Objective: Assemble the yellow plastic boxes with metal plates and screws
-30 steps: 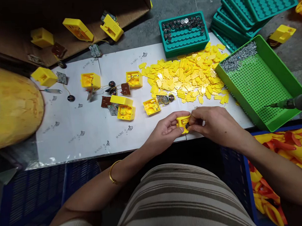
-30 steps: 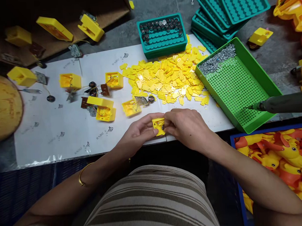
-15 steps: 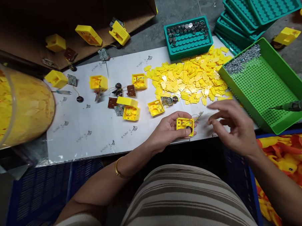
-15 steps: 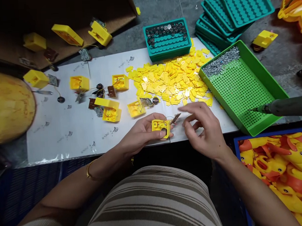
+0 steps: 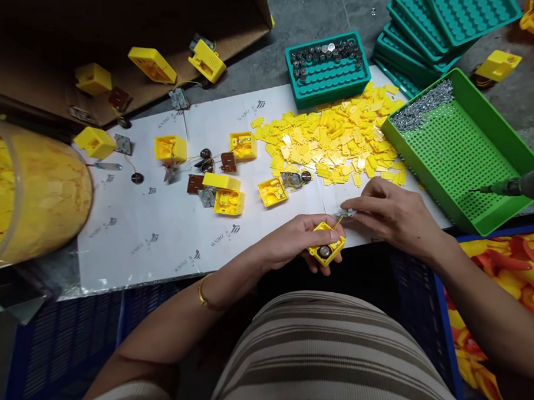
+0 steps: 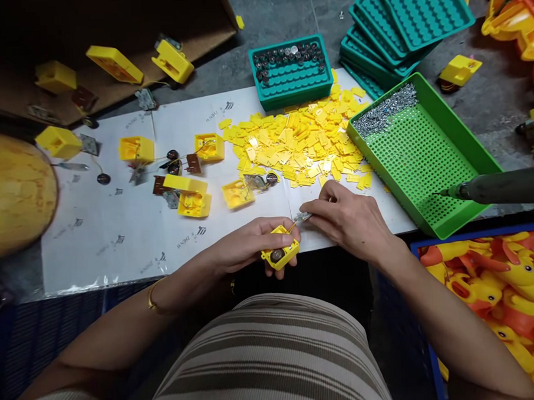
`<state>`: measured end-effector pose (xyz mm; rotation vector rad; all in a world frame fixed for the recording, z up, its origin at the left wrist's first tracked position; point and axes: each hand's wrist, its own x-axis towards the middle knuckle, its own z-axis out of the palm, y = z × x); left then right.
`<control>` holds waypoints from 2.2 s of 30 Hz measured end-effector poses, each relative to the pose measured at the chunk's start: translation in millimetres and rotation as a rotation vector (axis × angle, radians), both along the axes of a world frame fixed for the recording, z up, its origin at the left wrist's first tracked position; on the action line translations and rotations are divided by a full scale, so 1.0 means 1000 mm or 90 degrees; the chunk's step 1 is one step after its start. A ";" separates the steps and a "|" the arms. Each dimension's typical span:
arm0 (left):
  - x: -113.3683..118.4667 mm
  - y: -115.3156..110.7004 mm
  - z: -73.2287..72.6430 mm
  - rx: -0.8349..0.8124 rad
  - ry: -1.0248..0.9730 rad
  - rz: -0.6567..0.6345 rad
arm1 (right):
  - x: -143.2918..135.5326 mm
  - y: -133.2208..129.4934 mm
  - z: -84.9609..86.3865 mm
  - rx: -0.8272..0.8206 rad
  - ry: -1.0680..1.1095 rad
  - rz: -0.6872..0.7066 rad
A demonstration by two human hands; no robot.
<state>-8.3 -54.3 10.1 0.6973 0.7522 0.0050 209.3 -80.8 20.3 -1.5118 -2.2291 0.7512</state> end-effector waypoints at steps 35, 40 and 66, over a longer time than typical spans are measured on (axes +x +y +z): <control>0.000 0.004 -0.004 0.114 0.091 0.056 | -0.032 -0.010 -0.006 -0.244 0.531 -0.290; -0.003 0.006 -0.004 -0.079 0.014 0.209 | -0.038 -0.026 0.003 -0.040 0.229 -0.065; -0.003 -0.005 0.005 0.127 0.067 0.199 | -0.035 -0.041 0.004 0.147 0.069 0.060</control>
